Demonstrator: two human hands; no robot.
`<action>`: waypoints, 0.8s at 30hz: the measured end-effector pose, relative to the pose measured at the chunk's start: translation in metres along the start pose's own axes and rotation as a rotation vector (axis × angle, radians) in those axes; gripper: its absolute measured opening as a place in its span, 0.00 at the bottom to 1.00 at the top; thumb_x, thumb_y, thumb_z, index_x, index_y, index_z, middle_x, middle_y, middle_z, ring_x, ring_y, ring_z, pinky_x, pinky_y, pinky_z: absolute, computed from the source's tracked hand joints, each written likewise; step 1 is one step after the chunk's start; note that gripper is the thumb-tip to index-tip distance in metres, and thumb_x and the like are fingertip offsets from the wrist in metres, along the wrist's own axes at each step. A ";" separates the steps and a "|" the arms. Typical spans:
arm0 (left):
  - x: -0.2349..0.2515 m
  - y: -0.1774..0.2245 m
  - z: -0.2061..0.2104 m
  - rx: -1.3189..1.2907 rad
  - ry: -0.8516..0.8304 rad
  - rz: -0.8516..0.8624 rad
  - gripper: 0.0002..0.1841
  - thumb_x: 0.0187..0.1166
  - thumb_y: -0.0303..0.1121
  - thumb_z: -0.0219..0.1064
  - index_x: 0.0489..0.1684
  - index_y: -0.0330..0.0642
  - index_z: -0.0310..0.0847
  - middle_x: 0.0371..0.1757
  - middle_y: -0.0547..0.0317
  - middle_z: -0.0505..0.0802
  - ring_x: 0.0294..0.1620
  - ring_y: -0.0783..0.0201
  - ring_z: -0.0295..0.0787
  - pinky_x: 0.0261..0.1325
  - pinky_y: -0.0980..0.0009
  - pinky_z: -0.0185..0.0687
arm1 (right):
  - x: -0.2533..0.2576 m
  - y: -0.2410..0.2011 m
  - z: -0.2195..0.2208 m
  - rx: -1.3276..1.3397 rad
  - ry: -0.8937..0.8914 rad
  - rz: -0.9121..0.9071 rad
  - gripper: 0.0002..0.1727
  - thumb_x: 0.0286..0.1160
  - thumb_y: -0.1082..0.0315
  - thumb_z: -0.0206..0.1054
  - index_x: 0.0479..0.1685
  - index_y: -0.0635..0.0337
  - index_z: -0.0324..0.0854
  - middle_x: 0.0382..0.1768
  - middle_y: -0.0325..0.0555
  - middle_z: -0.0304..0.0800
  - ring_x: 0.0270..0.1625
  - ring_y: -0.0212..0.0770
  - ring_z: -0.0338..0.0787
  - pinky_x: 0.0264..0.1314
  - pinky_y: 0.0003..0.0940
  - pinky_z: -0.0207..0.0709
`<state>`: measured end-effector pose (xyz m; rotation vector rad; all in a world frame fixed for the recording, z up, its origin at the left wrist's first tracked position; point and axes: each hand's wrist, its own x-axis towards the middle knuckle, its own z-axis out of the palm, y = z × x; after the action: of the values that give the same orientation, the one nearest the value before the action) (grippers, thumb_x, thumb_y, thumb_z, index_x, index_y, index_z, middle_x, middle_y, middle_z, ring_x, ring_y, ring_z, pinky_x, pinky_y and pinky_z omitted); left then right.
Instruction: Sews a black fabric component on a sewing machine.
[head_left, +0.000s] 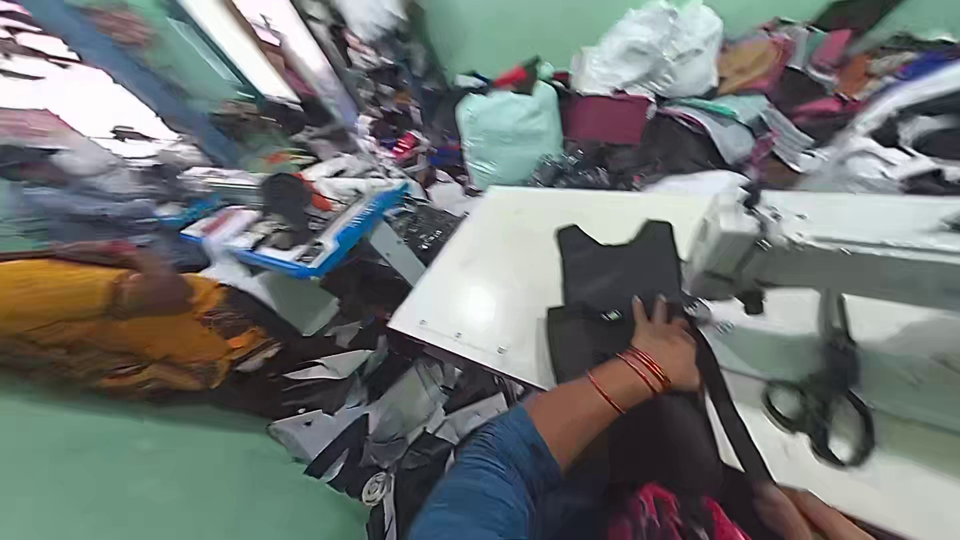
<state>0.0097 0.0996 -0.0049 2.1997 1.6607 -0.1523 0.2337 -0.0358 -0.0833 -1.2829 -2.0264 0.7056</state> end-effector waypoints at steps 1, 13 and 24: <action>-0.007 0.008 -0.001 0.026 -0.017 0.016 0.20 0.77 0.39 0.69 0.62 0.35 0.88 0.81 0.46 0.81 0.95 0.36 0.44 0.86 0.20 0.21 | -0.003 -0.009 0.010 -0.025 -0.051 0.029 0.20 0.85 0.64 0.58 0.44 0.74 0.90 0.39 0.62 0.96 0.43 0.57 0.97 0.51 0.56 0.88; -0.042 0.015 0.019 0.034 0.110 0.651 0.16 0.73 0.34 0.65 0.18 0.31 0.86 0.33 0.42 0.92 0.49 0.42 0.93 0.81 0.33 0.64 | -0.003 -0.026 0.024 0.551 -0.374 0.335 0.23 0.84 0.70 0.47 0.67 0.72 0.81 0.65 0.57 0.87 0.66 0.31 0.83 0.72 0.26 0.71; -0.033 0.046 0.006 0.261 -0.173 0.274 0.16 0.76 0.36 0.65 0.44 0.29 0.89 0.51 0.32 0.93 0.60 0.33 0.89 0.67 0.35 0.76 | -0.006 -0.029 0.041 0.552 -0.330 0.315 0.17 0.87 0.70 0.60 0.60 0.79 0.81 0.51 0.70 0.90 0.56 0.58 0.90 0.66 0.54 0.78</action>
<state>0.0441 0.0574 0.0106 2.4988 1.2929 -0.4937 0.1878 -0.0570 -0.0909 -1.2078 -1.6886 1.5863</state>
